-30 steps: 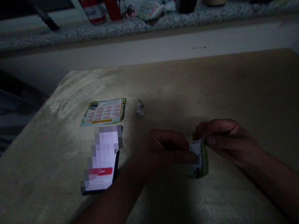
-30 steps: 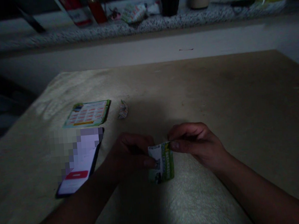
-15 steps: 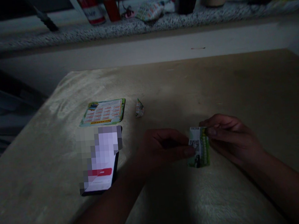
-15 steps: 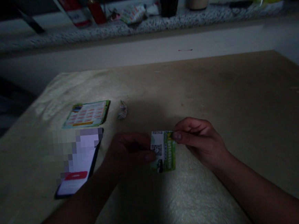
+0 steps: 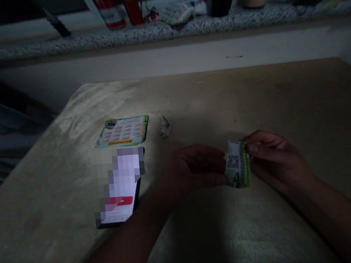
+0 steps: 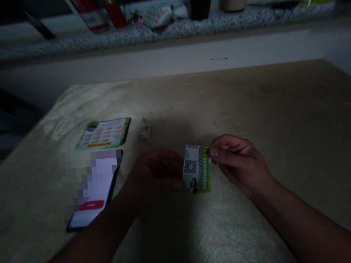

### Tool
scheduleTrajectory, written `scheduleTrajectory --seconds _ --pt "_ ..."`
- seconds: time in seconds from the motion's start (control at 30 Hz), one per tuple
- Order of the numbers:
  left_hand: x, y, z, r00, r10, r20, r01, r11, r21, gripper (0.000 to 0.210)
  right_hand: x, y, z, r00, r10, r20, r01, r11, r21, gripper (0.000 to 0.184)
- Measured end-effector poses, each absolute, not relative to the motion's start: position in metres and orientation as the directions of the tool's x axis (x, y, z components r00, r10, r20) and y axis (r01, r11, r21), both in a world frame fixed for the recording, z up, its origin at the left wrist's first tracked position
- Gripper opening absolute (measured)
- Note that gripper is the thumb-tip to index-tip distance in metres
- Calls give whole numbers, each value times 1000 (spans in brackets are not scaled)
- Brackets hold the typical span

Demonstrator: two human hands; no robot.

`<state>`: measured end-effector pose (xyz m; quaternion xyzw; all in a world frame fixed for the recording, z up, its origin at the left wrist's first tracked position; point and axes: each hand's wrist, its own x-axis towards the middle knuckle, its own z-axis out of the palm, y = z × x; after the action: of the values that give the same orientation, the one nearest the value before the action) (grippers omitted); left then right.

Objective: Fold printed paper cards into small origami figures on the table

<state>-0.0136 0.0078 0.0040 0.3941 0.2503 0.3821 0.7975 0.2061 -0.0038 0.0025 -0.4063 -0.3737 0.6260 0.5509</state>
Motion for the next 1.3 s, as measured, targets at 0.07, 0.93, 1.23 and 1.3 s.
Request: scheduleTrajectory --seconds 0.07,0.93,1.23,1.3 --pt "-14 8 3 585 805 -95 -407 393 825 30 207 -3 2 -53 992 -112 -386 -124 -914 14" --pt "-14 12 -2 465 884 -43 -393 250 885 21 211 0 6 19 997 -72 -361 -61 -930 14" --pt "-13 3 4 425 901 -94 -21 113 993 19 208 -4 0 97 995 -16 -292 13 -956 17" --pt "-12 3 5 383 918 -105 30 101 994 15 210 -6 -3 110 994 15 -230 40 -972 15"
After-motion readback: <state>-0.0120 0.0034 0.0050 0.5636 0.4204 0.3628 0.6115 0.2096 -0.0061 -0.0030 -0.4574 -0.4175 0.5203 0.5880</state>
